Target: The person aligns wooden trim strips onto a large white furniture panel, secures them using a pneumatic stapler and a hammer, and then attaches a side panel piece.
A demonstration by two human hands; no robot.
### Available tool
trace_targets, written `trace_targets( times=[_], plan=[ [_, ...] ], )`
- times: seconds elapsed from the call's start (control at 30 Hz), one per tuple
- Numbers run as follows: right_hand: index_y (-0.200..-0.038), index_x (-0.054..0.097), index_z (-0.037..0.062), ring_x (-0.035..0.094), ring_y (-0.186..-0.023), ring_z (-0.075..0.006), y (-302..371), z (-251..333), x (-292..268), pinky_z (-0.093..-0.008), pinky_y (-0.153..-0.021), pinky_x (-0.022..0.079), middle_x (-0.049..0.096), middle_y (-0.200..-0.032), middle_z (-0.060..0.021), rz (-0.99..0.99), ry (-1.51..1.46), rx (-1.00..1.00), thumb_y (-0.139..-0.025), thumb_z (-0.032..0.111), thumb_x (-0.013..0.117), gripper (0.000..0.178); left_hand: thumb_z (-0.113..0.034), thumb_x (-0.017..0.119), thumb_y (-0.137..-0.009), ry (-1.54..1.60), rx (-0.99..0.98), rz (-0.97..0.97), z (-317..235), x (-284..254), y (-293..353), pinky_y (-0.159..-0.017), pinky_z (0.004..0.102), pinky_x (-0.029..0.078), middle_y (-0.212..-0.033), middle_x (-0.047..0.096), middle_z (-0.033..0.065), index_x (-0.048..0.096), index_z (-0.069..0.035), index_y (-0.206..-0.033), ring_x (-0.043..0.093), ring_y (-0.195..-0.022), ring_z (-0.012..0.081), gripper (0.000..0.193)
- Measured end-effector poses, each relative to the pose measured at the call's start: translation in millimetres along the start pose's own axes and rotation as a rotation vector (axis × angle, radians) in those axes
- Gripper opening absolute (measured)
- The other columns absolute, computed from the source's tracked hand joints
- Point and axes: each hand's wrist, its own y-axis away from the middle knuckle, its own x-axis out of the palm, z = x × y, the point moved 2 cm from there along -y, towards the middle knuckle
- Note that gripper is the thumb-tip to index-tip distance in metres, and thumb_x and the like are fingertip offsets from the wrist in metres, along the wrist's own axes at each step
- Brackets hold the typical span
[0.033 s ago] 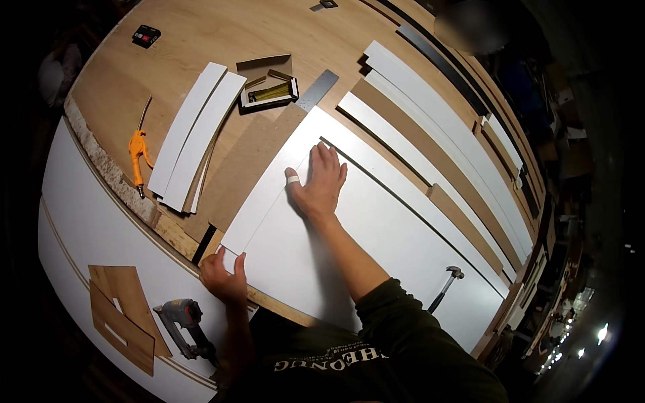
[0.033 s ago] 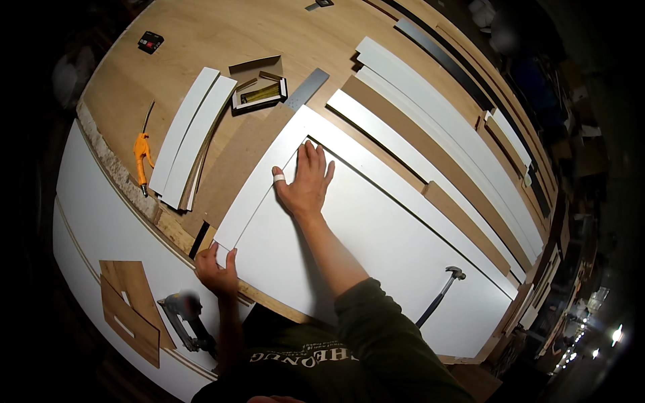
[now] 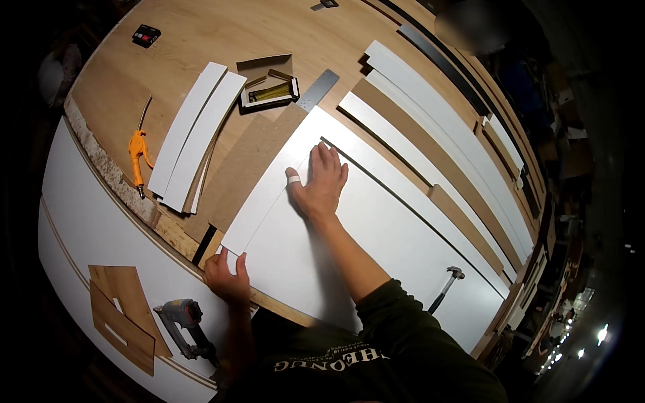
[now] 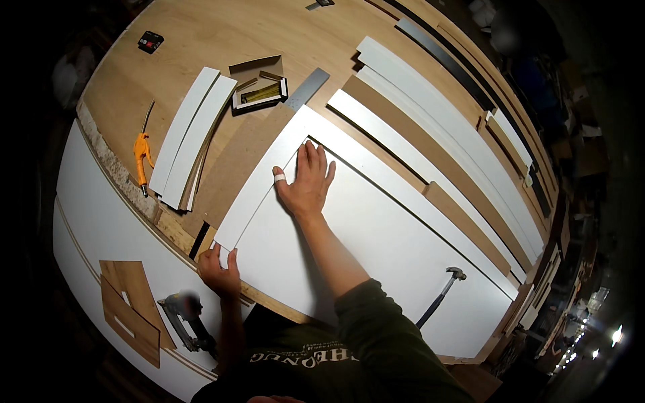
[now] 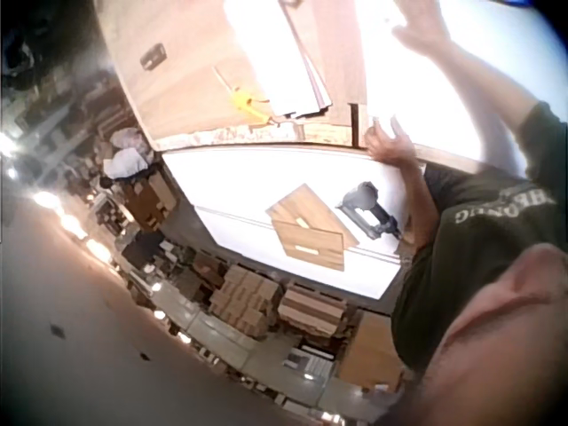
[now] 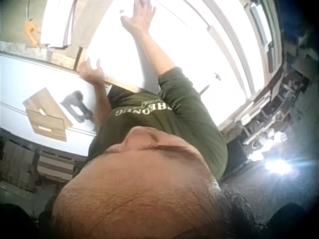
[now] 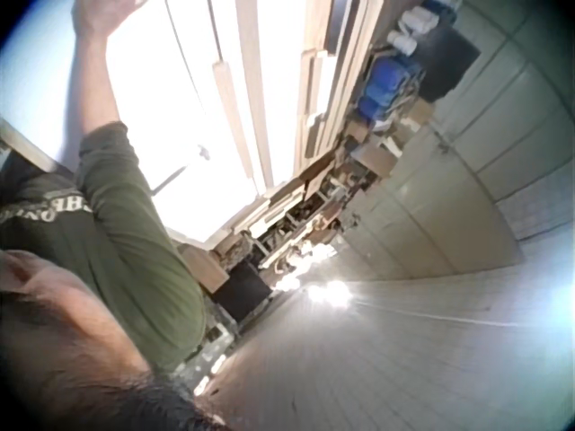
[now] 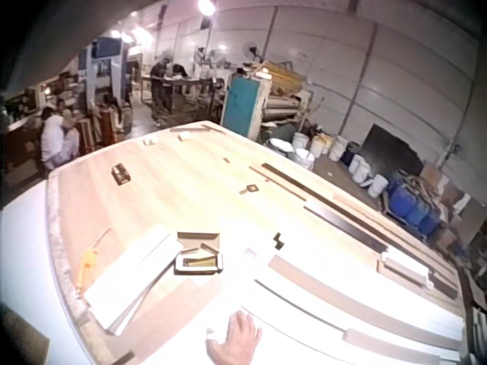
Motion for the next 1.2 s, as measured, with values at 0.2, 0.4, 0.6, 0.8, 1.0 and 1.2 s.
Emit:
trace_targets(
  times=[0.2, 0.4, 0.6, 0.8, 1.0, 1.2],
  plan=[
    [-0.13, 0.045, 0.0022, 0.034, -0.131, -0.034, -2, 1, 0, -0.0576, -0.108, 0.021, 0.043, -0.135, -0.0163, 0.018, 0.101, 0.011, -0.079, 0.038, 0.063, 0.065, -0.02, 0.078, -0.072, -0.028, -0.003, -0.013, 0, 16, 9, -0.07, 0.0441, 0.044, -0.085, 0.056, 0.0141, 0.063, 0.0, -0.104, 0.056, -0.082, 0.0338, 0.041],
    [-0.143, 0.033, 0.0001, 0.018, -0.142, -0.0342, 3, -18, 11, -0.0614, -0.111, 0.009, 0.026, -0.152, -0.0158, 0.168, 0.031, -0.034, -0.081, 0.054, 0.059, 0.086, -0.02, 0.077, -0.074, 0.12, -0.126, 0.13, 25, -69, 28, -0.08, 0.0424, 0.046, -0.101, 0.06, 0.0151, 0.059, -0.004, -0.119, 0.057, -0.092, 0.0335, 0.05],
    [-0.147, 0.025, 0.0018, 0.005, -0.145, -0.0366, 56, 31, -1, -0.0621, -0.111, 0.002, 0.015, -0.156, -0.0159, 0.365, 0.176, -0.012, -0.08, 0.062, 0.055, 0.095, -0.007, 0.075, -0.067, -0.386, -0.494, 0.143, 147, -123, 134, -0.092, 0.0479, 0.042, -0.12, 0.054, 0.0281, 0.018, -0.003, -0.147, 0.053, -0.107, 0.0427, 0.099],
    [-0.144, 0.03, -0.0003, 0.008, -0.144, -0.0371, 61, 33, -6, -0.0609, -0.112, 0.003, 0.02, -0.154, -0.0168, 0.253, 0.09, -0.006, -0.082, 0.055, 0.055, 0.087, -0.01, 0.072, -0.069, -0.122, -0.706, 0.103, 185, -87, 129, -0.09, 0.0478, 0.045, -0.122, 0.055, 0.0297, 0.003, -0.011, -0.151, 0.055, -0.109, 0.0462, 0.107],
    [-0.144, 0.03, 0.0015, 0.005, -0.145, -0.0332, 62, 32, -14, -0.059, -0.113, 0.0, 0.019, -0.155, -0.0138, 0.229, -0.024, 0.036, -0.078, 0.052, 0.061, 0.089, -0.012, 0.067, -0.066, -0.156, -0.498, 0.07, 168, -127, 101, -0.082, 0.0468, 0.049, -0.104, 0.064, 0.026, 0.029, -0.006, -0.144, 0.062, -0.093, 0.0434, 0.086],
    [-0.146, 0.028, 0.0044, 0.004, -0.146, -0.0313, 57, 28, -17, -0.058, -0.114, 0.0, 0.018, -0.156, -0.0109, 0.275, -0.068, 0.081, -0.078, 0.049, 0.062, 0.088, -0.014, 0.073, -0.075, 0.28, -0.515, 0.237, 93, -174, -37, -0.068, 0.0353, 0.053, -0.081, 0.064, 0.0115, 0.06, 0.005, -0.1, 0.064, -0.073, 0.0186, 0.034]
  ],
)
